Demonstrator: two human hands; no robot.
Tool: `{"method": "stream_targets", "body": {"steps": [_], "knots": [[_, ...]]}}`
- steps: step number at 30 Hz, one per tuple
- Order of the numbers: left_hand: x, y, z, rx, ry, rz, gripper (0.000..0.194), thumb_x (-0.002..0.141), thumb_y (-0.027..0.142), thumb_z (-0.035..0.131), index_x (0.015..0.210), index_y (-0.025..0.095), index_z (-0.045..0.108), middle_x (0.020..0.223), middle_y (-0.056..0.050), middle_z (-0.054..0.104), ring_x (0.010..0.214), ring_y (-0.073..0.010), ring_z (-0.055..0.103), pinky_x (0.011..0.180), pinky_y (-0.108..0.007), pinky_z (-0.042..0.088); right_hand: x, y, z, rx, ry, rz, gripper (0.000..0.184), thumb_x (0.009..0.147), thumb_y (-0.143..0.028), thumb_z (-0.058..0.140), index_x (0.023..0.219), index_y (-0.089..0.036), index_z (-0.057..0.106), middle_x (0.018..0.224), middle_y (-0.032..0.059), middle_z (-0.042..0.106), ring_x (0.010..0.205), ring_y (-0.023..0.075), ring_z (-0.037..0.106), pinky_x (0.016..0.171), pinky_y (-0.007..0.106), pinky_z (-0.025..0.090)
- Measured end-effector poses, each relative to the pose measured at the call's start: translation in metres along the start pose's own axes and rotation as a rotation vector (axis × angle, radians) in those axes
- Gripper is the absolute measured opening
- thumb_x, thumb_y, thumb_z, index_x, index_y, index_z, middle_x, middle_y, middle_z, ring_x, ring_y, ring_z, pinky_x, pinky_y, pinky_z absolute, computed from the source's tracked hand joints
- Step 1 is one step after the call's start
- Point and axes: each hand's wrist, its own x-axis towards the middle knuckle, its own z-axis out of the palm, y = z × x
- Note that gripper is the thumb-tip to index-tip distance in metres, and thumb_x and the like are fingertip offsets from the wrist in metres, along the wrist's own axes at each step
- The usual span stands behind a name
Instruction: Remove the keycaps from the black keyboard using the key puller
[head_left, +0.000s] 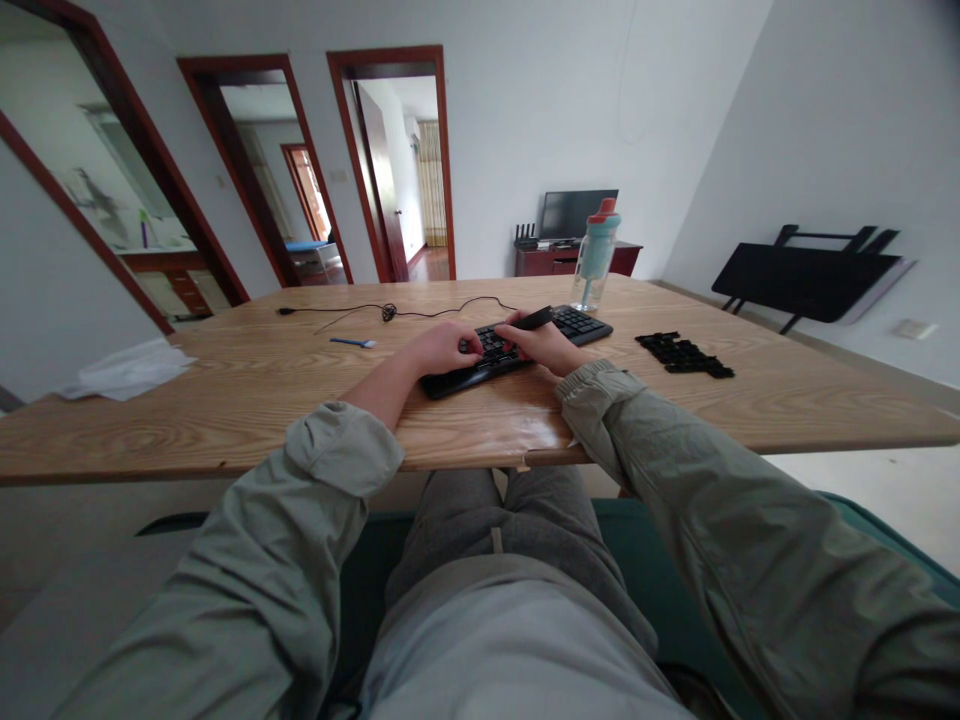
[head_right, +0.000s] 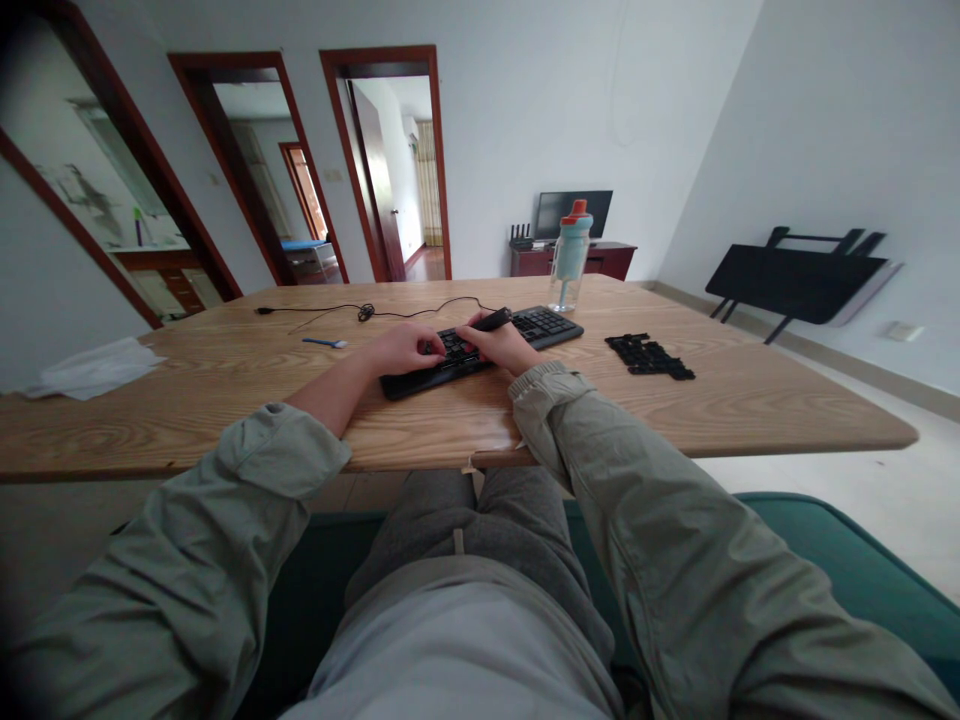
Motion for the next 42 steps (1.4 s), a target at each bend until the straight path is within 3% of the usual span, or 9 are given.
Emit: {"method": "stream_targets", "body": {"steps": [10, 18, 26, 36, 42], "knots": [[0.002, -0.004, 0.002, 0.037, -0.012, 0.049, 0.025, 0.085, 0.03, 0.059, 0.1, 0.019, 0.076, 0.098, -0.002, 0.075, 0.088, -0.0147, 0.066, 0.081, -0.022, 0.045, -0.003, -0.008, -0.004, -0.041, -0.05, 0.065, 0.016, 0.085, -0.023, 0.068, 0.074, -0.018, 0.057, 0.054, -0.0037, 0.056, 0.042, 0.0064, 0.045, 0.038, 0.018, 0.034], [0.006, -0.004, 0.005, 0.068, -0.054, -0.004, 0.023, 0.085, 0.03, 0.062, 0.099, 0.019, 0.077, 0.098, -0.002, 0.076, 0.087, -0.0144, 0.066, 0.078, -0.022, 0.045, -0.002, -0.011, -0.005, -0.087, -0.053, 0.065, 0.016, 0.086, -0.027, 0.068, 0.078, -0.017, 0.058, 0.059, -0.0028, 0.057, 0.043, 0.0061, 0.043, 0.039, 0.02, 0.032], [0.005, 0.0, 0.004, 0.092, -0.085, -0.019, 0.022, 0.084, 0.03, 0.062, 0.096, 0.021, 0.077, 0.096, 0.0, 0.076, 0.084, -0.0142, 0.065, 0.075, -0.022, 0.045, -0.013, -0.016, -0.007, -0.276, -0.103, -0.078, 0.017, 0.081, -0.031, 0.069, 0.079, -0.018, 0.058, 0.056, -0.0028, 0.055, 0.047, 0.0101, 0.048, 0.043, 0.023, 0.035], [0.003, 0.009, 0.002, 0.121, -0.076, -0.056, 0.02, 0.081, 0.034, 0.063, 0.091, 0.02, 0.074, 0.089, -0.002, 0.072, 0.079, -0.0164, 0.062, 0.066, -0.026, 0.04, -0.024, -0.005, -0.01, -0.443, -0.183, -0.317, 0.019, 0.078, -0.036, 0.067, 0.081, -0.018, 0.061, 0.077, 0.0017, 0.065, 0.069, 0.0146, 0.056, 0.064, 0.028, 0.041], [0.0, 0.006, -0.002, 0.029, -0.017, -0.091, 0.019, 0.076, 0.034, 0.07, 0.084, 0.018, 0.066, 0.081, -0.001, 0.068, 0.071, -0.0149, 0.057, 0.061, -0.025, 0.038, -0.028, -0.005, -0.004, -0.483, -0.131, -0.331, 0.02, 0.078, -0.037, 0.066, 0.077, -0.019, 0.058, 0.073, 0.001, 0.063, 0.067, 0.0149, 0.054, 0.063, 0.029, 0.039]]}}
